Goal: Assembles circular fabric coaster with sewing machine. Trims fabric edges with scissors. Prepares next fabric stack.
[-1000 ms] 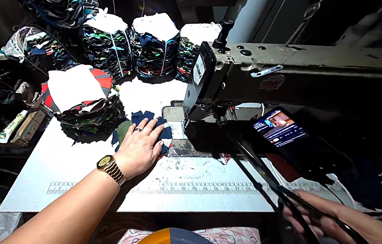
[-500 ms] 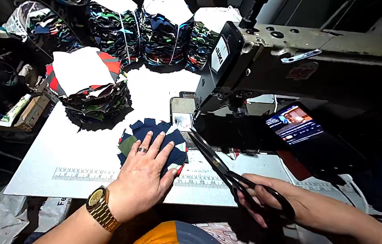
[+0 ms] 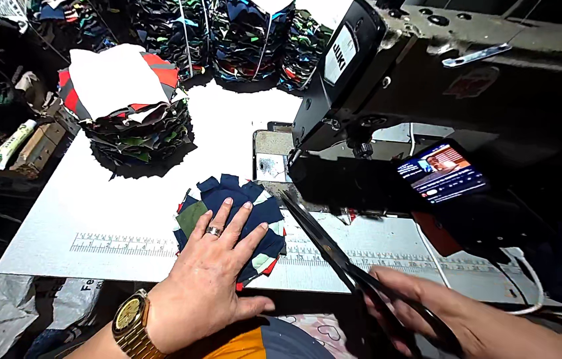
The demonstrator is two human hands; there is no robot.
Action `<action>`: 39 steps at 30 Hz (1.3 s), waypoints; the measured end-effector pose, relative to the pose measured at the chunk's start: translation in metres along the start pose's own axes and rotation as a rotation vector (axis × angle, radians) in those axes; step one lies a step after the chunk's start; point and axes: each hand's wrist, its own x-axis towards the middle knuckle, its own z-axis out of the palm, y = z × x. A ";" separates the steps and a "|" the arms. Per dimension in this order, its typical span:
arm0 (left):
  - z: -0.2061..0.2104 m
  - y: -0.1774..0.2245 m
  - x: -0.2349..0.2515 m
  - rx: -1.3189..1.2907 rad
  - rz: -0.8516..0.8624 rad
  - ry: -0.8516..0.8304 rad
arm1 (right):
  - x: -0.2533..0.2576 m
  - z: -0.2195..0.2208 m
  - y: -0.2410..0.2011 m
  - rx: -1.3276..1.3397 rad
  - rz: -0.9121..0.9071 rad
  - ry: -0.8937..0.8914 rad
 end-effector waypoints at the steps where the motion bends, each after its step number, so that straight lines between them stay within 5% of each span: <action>1: -0.001 0.000 -0.003 -0.002 0.028 -0.015 | -0.013 0.003 0.005 -0.021 -0.021 -0.038; 10: 0.005 0.016 -0.012 -0.150 0.227 -0.022 | -0.071 0.051 0.031 -0.037 0.015 -0.023; 24: 0.016 0.036 -0.007 -0.308 0.303 0.029 | -0.040 0.055 0.053 0.034 -0.167 0.082; 34: 0.017 0.032 -0.002 -0.279 0.316 0.021 | -0.043 0.063 0.040 0.122 -0.072 0.230; 39: 0.013 0.022 0.004 -0.221 0.332 0.076 | -0.054 0.054 0.037 0.145 0.006 0.083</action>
